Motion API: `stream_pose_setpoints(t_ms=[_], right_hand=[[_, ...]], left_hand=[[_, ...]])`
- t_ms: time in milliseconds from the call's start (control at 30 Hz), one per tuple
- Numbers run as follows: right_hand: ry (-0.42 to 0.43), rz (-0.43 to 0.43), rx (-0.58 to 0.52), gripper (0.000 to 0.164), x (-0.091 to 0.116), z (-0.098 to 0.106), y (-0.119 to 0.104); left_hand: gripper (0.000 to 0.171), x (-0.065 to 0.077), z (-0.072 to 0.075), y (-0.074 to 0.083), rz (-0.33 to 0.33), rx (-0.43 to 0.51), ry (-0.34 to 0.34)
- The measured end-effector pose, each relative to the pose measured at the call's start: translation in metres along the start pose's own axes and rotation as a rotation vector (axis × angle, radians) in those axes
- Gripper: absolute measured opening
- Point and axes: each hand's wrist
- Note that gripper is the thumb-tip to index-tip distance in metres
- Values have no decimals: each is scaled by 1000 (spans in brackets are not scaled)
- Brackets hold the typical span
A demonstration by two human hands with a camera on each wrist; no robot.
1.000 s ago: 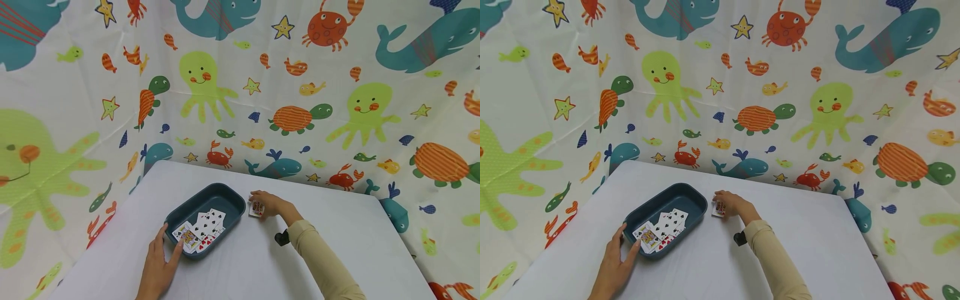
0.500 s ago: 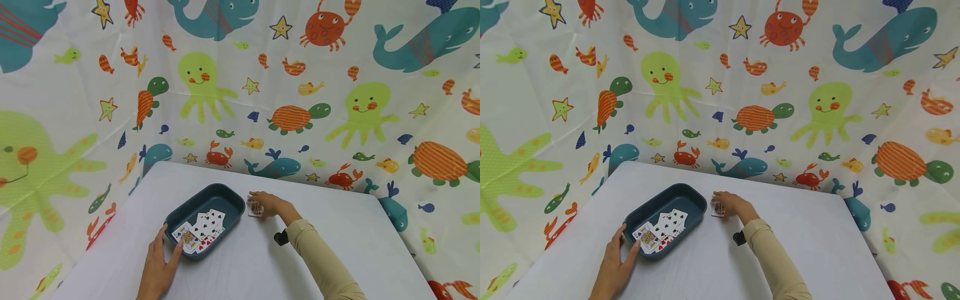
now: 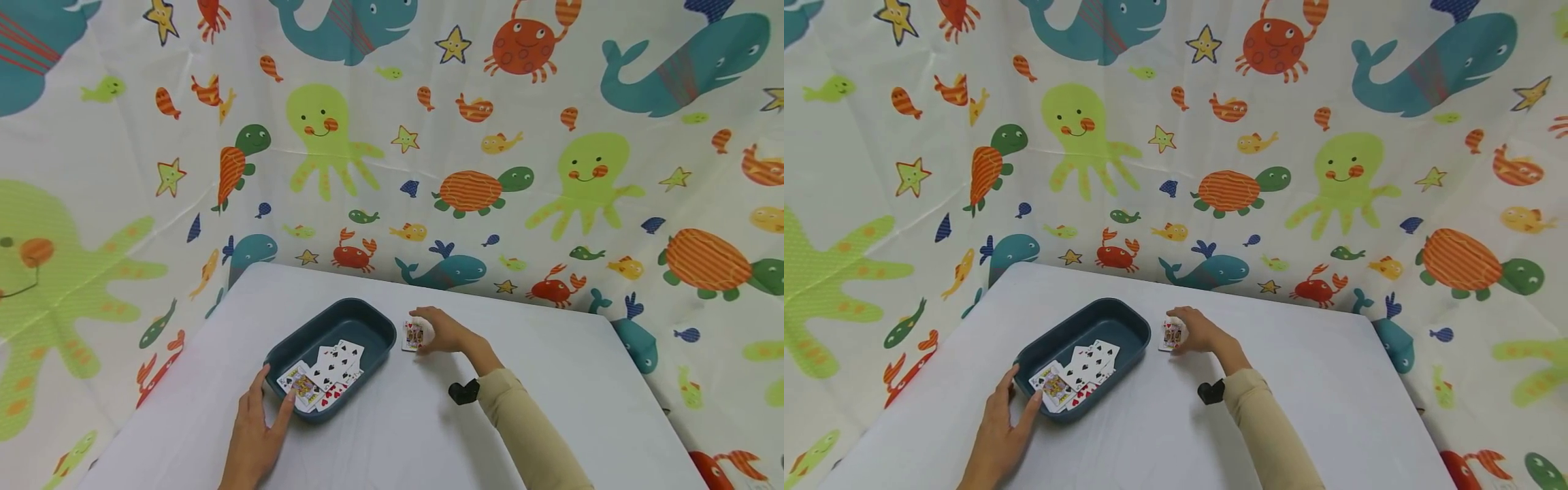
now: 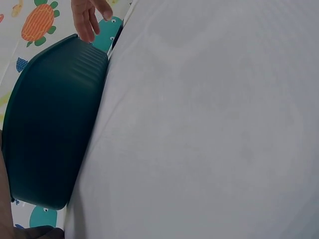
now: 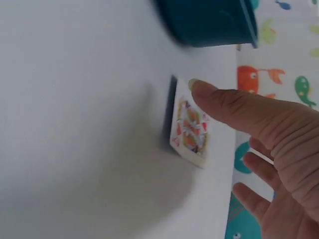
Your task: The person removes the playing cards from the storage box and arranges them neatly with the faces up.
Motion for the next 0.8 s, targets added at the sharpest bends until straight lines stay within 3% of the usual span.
stream_pose_setpoints(t_ms=[233,400,567,800], right_hand=[[119,-37,-197,85,11,0,-7],[184,-20,-324,85,16,-5,-15],[208,17,-395,84,19,-12,-28],[220,57,-402,83,18,-26,-58]], left_hand=[[84,1,1,0,1,-8,11],[85,0,1,0,1,-7,13],[84,0,-1,1,-1,-8,22],[85,1,-3,2,2,-4,18]])
Point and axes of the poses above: each hand's wrist, its own x-axis away from the middle knuckle, its own z-axis out of the back of the hand, y = z × x, and after that the axes turned 8 degrees about y, right-handed
